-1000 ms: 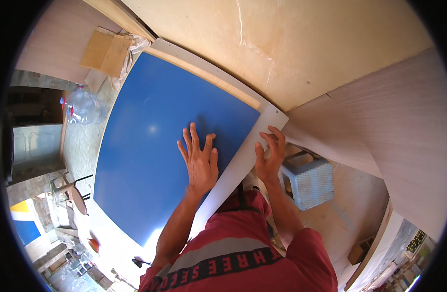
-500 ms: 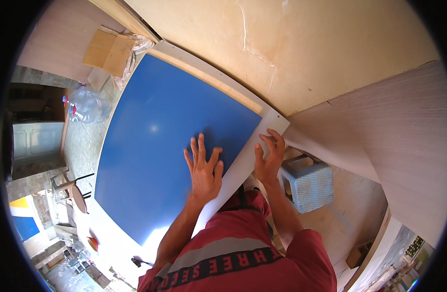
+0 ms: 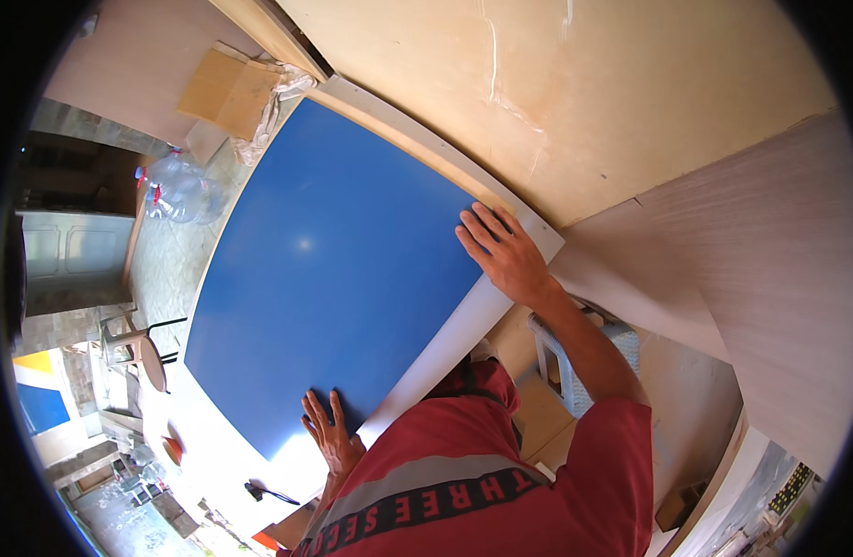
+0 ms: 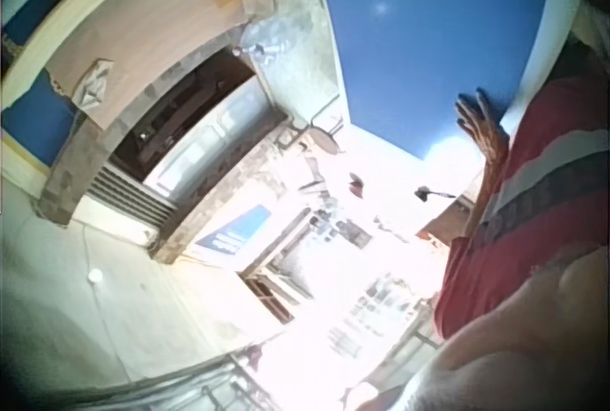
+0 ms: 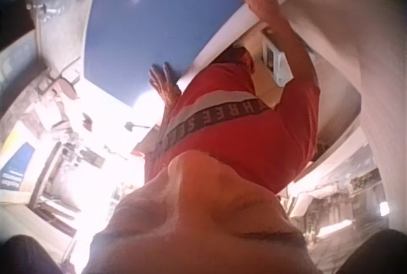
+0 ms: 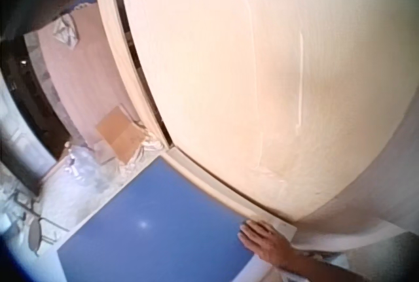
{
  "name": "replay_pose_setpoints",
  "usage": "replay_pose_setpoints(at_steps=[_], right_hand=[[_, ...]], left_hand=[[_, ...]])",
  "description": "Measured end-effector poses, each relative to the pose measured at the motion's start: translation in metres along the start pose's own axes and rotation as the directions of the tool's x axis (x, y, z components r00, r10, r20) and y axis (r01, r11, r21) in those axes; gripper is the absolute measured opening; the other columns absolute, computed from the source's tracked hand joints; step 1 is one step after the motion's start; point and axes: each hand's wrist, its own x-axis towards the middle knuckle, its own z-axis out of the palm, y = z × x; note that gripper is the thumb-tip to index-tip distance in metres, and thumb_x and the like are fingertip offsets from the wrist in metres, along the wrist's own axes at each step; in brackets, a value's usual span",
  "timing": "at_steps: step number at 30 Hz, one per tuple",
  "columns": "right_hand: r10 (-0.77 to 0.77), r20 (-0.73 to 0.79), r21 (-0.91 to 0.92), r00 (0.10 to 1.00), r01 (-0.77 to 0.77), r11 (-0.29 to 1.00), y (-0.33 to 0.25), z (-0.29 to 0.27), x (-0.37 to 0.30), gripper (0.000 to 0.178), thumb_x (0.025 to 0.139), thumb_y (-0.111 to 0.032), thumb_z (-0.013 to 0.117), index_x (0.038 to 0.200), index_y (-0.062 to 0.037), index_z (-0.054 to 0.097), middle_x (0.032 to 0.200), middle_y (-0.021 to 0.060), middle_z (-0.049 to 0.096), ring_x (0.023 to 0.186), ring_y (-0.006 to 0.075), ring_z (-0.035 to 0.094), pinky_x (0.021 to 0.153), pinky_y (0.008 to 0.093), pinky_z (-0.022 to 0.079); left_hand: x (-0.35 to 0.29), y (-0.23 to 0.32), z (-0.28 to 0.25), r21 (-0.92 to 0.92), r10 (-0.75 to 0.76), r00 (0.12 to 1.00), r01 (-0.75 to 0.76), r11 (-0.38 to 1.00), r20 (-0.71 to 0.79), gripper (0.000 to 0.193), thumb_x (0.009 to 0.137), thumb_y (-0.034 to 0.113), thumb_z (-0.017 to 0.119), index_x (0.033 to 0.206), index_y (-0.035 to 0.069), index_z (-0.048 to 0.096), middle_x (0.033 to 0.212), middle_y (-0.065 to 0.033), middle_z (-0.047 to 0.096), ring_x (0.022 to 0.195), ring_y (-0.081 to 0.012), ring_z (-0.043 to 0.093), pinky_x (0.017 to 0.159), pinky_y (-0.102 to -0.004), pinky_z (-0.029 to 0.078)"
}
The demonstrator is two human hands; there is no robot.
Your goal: The person prepares a caulking gun and walks to a workbench. They place a blue sheet on a white board and then apply adhesive from a bottle onto the blue sheet, spreading it with a putty knife.
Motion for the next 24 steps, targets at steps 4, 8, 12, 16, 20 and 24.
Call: replay_pose_setpoints(at_steps=[4, 8, 12, 16, 20, 24], right_hand=[[-0.119, -0.054, -0.087, 0.991, 0.114, 0.99, 0.007, 0.009, -0.007, 0.043, 0.086, -0.006, 0.061, 0.128, 0.0001, 0.064, 0.14, 0.0175, 0.058, 0.135, 0.0365, 0.05, 0.111, 0.0537, 0.041], [-0.155, -0.093, -0.099, 0.984, 0.145, 0.984, 0.004, -0.008, 0.0, 0.042, 0.083, -0.002, 0.063, 0.125, -0.0008, 0.066, 0.137, 0.0164, 0.061, 0.133, 0.0363, 0.053, 0.109, 0.0538, 0.043], [-0.157, -0.247, -0.059, 0.956, 0.146, 0.987, -0.005, -0.043, 0.016, 0.036, 0.079, 0.001, 0.065, 0.114, -0.0023, 0.072, 0.127, 0.0133, 0.068, 0.126, 0.0333, 0.06, 0.106, 0.0526, 0.046], [-0.188, -0.336, -0.071, 0.923, 0.174, 0.982, -0.02, -0.098, 0.053, 0.026, 0.078, 0.001, 0.067, 0.102, -0.0037, 0.075, 0.113, 0.0101, 0.074, 0.113, 0.0301, 0.068, 0.096, 0.0483, 0.053], [-0.259, -0.483, -0.101, 0.837, 0.241, 0.965, -0.025, -0.131, 0.099, 0.023, 0.071, -0.001, 0.07, 0.092, -0.0047, 0.075, 0.098, 0.0067, 0.075, 0.097, 0.0262, 0.072, 0.08, 0.0394, 0.057], [-0.279, -0.507, -0.056, 0.816, 0.291, 0.955, -0.027, -0.176, 0.159, 0.021, 0.065, 0.003, 0.068, 0.083, -0.0075, 0.072, 0.083, 0.0045, 0.072, 0.078, 0.0233, 0.069, 0.065, 0.0353, 0.05]], left_hand=[[-0.009, -0.003, 0.008, -0.01, 0.021, 0.997, -0.022, 1.0, -0.078, 0.088, 0.066, -0.016, 0.049, 0.152, 0.006, 0.044, 0.162, -0.0337, 0.016, 0.15, -0.0553, 0.011, 0.113, -0.0755, 0.011], [-0.017, -0.007, 0.002, -0.016, 0.046, 0.986, -0.049, 0.999, -0.158, 0.08, 0.07, -0.016, 0.05, 0.147, 0.005, 0.049, 0.16, -0.0332, 0.023, 0.15, -0.0545, 0.015, 0.114, -0.0744, 0.012], [-0.033, -0.007, -0.045, -0.062, 0.054, 0.983, -0.066, 0.996, -0.176, 0.071, 0.073, -0.015, 0.049, 0.142, 0.003, 0.056, 0.157, -0.0315, 0.033, 0.149, -0.0528, 0.021, 0.116, -0.0713, 0.012], [-0.044, -0.013, -0.112, -0.062, 0.098, 0.967, -0.115, 0.991, -0.237, 0.059, 0.074, -0.014, 0.048, 0.13, -0.004, 0.064, 0.145, -0.0314, 0.049, 0.141, -0.0509, 0.038, 0.118, -0.0641, 0.023], [-0.043, -0.028, -0.179, -0.039, 0.139, 0.938, -0.159, 0.986, -0.319, 0.061, 0.07, -0.014, 0.047, 0.127, -0.003, 0.067, 0.129, -0.0305, 0.062, 0.126, -0.0489, 0.056, 0.112, -0.0583, 0.038], [-0.025, -0.045, -0.26, -0.116, 0.022, 0.927, -0.07, 0.991, -0.374, 0.059, 0.07, -0.012, 0.046, 0.122, 0.0, 0.071, 0.119, -0.0229, 0.07, 0.115, -0.0395, 0.067, 0.108, -0.0503, 0.046]])
